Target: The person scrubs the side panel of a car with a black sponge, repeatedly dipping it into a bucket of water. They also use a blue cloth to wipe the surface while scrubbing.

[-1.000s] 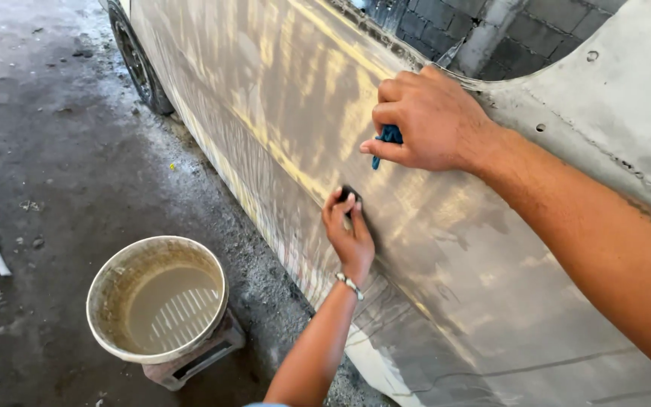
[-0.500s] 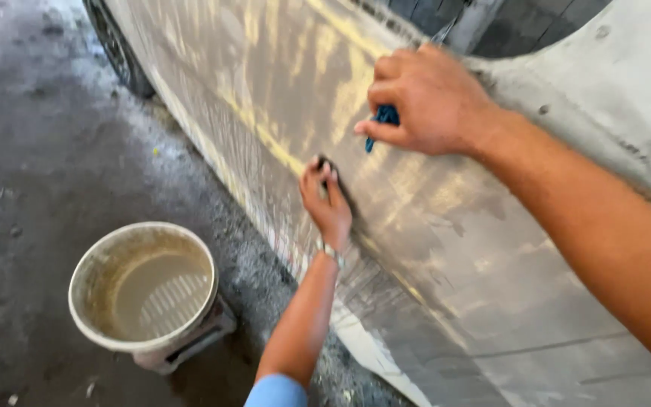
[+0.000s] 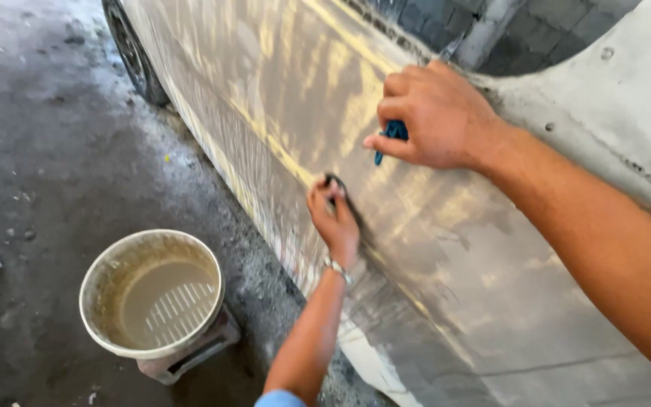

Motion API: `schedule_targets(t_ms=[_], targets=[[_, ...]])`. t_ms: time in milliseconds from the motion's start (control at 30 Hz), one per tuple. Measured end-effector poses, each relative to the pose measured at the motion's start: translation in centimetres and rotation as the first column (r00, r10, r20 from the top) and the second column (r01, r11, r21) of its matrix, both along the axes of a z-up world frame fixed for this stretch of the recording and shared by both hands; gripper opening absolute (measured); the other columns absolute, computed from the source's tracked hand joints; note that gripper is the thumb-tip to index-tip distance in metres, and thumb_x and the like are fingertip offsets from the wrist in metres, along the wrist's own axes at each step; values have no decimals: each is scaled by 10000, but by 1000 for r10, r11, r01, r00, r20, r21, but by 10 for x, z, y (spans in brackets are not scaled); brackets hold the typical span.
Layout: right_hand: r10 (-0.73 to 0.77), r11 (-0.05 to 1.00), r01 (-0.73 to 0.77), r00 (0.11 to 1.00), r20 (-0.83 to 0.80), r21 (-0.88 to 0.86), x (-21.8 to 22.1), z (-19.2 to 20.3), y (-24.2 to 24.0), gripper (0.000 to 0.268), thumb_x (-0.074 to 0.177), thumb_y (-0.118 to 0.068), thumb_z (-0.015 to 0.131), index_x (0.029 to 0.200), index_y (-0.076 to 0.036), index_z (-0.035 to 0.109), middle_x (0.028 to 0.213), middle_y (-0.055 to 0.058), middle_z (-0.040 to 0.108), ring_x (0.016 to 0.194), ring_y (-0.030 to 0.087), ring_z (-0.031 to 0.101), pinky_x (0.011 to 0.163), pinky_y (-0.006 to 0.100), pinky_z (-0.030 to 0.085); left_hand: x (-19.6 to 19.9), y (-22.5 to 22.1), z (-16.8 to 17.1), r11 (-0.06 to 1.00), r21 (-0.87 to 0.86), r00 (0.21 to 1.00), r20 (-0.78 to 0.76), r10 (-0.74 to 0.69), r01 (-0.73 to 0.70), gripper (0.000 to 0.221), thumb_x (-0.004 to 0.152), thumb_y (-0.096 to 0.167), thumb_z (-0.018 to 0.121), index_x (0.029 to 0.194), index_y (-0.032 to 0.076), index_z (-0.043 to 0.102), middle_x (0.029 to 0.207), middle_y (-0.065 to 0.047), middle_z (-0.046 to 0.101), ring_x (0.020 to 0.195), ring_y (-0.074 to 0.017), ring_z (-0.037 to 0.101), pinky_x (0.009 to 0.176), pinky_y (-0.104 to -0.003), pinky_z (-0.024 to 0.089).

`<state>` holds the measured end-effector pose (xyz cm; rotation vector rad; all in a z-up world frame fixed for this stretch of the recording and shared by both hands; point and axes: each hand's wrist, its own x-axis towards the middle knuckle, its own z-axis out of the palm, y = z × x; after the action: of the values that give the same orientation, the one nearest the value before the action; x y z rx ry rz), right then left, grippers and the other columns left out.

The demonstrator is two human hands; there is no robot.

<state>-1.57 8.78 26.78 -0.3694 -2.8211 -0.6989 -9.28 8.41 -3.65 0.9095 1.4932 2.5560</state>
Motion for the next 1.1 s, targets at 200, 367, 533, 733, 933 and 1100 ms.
schedule_targets(t_ms=[200,367,533,733,933,1100], targets=[[-33,999,33,999,15,-22,-1,1,-1,402,887,-517,750,779,-133,697,890,49,601,959,257,605,799,422,419,0,0,-18,998,-10,997,-11,-70,70,66,952,-17,662,1011,11,649,1246,-176,627,1214,-328,600,1090,-401,445],[-27,1000,27,1000,9,14,0,4,-1,378,895,-507,744,817,-138,723,897,38,607,948,251,600,801,422,416,3,-2,-8,1000,0,1000,6,15,-15,76,964,-16,655,1033,10,637,1253,-165,623,1220,-317,595,1097,-394,445],[-8,1000,8,1000,0,19,3,0,1,386,885,-512,747,803,-135,720,898,35,609,959,248,603,809,418,419,12,-13,-11,996,11,995,23,-92,92,88,951,-26,657,1028,7,629,1267,-171,601,1219,-318,593,1074,-383,451],[-18,1000,18,1000,17,17,1,2,1,390,902,-508,744,819,-130,701,905,33,603,972,251,603,817,418,412,5,-3,4,1000,-14,998,68,-9,10,95,951,-30,661,1030,21,648,1256,-153,629,1170,-286,619,1046,-368,485],[-65,998,65,997,43,5,2,1,-2,381,878,-504,753,762,-146,692,878,40,606,945,247,606,796,424,410,3,7,8,997,35,998,17,-67,67,74,954,-25,665,1004,29,654,1262,-164,620,1189,-289,612,1054,-372,483],[-1,1000,1,1000,4,11,1,1,1,371,886,-496,754,772,-149,688,916,27,615,973,243,605,810,413,410,0,3,29,998,10,997,-49,58,-57,89,941,-13,679,1025,18,675,1245,-184,633,1214,-325,596,1071,-409,461]])
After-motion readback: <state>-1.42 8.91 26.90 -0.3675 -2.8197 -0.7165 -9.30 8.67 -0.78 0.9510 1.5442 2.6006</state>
